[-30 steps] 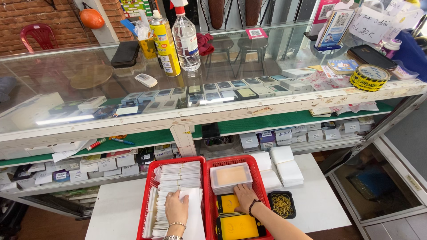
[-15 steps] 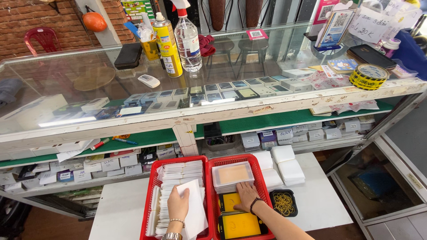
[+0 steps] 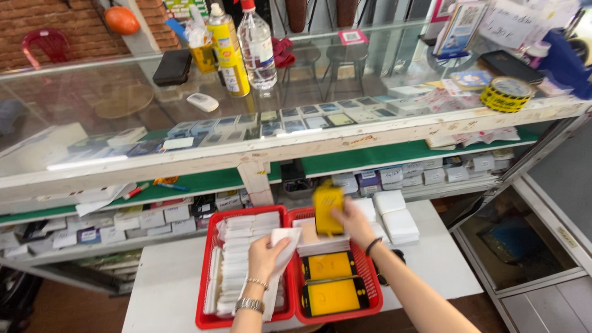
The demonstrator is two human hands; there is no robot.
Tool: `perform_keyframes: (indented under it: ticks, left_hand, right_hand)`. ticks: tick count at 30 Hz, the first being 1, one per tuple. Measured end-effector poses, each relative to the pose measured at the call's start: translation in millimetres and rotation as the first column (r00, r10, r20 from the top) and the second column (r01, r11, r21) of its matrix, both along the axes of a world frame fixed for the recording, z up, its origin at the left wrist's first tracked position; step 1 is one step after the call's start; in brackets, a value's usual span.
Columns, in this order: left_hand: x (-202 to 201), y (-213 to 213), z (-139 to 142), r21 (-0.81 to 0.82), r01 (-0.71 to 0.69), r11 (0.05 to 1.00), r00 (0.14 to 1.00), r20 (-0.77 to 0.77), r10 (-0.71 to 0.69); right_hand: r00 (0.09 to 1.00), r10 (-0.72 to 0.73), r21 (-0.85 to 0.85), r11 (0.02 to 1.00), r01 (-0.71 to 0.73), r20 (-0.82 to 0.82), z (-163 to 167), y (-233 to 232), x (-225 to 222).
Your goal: The person repeatedly picks small white packs from a red basket, places them into a yellow phone case, and returns the case to the basket. The person also stacks the packs into neat piles within the basket.
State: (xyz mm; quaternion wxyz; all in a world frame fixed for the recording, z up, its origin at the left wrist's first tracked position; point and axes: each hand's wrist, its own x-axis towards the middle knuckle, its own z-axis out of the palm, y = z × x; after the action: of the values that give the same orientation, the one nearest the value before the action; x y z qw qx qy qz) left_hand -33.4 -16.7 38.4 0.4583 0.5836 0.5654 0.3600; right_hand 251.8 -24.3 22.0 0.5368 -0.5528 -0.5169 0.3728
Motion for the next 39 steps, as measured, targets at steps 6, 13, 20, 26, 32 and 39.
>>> perform_keyframes:
  ticks: [6, 13, 20, 26, 32, 39]
  left_hand:
    - [25.8, -15.9, 26.9, 0.031, 0.107, 0.994, 0.987, 0.121, -0.11]
    - [31.2, -15.6, 38.6, -0.021, 0.131, 0.991, 0.958, 0.261, -0.121]
    - [18.4, -10.8, 32.5, -0.17, 0.131, 0.977, 0.885, 0.464, -0.038]
    - [3.8, -7.9, 30.1, -0.198, 0.239, 0.95, 0.854, 0.508, -0.109]
    - [-3.4, -6.5, 30.1, -0.291, 0.304, 0.907, 0.848, 0.517, -0.118]
    - [-4.8, -2.2, 21.5, -0.289, 0.17, 0.942, 0.805, 0.592, 0.037]
  right_hand:
    - [0.57, 0.091, 0.141, 0.989, 0.043, -0.817, 73.4, 16.4, -10.4]
    - [0.603, 0.183, 0.148, 0.983, -0.108, -0.777, 76.9, 9.0, -46.7]
    - [0.669, 0.16, 0.104, 0.987, -0.124, -0.726, 73.3, 11.0, -52.8]
    - [0.868, 0.219, -0.103, 0.951, -0.293, -0.445, 87.6, 12.8, -59.0]
    - [0.932, 0.3, 0.039, 0.954, -0.299, -0.203, 102.6, 31.6, -63.1]
    - [0.911, 0.345, 0.041, 0.931, -0.363, 0.224, 76.9, 35.7, -79.7]
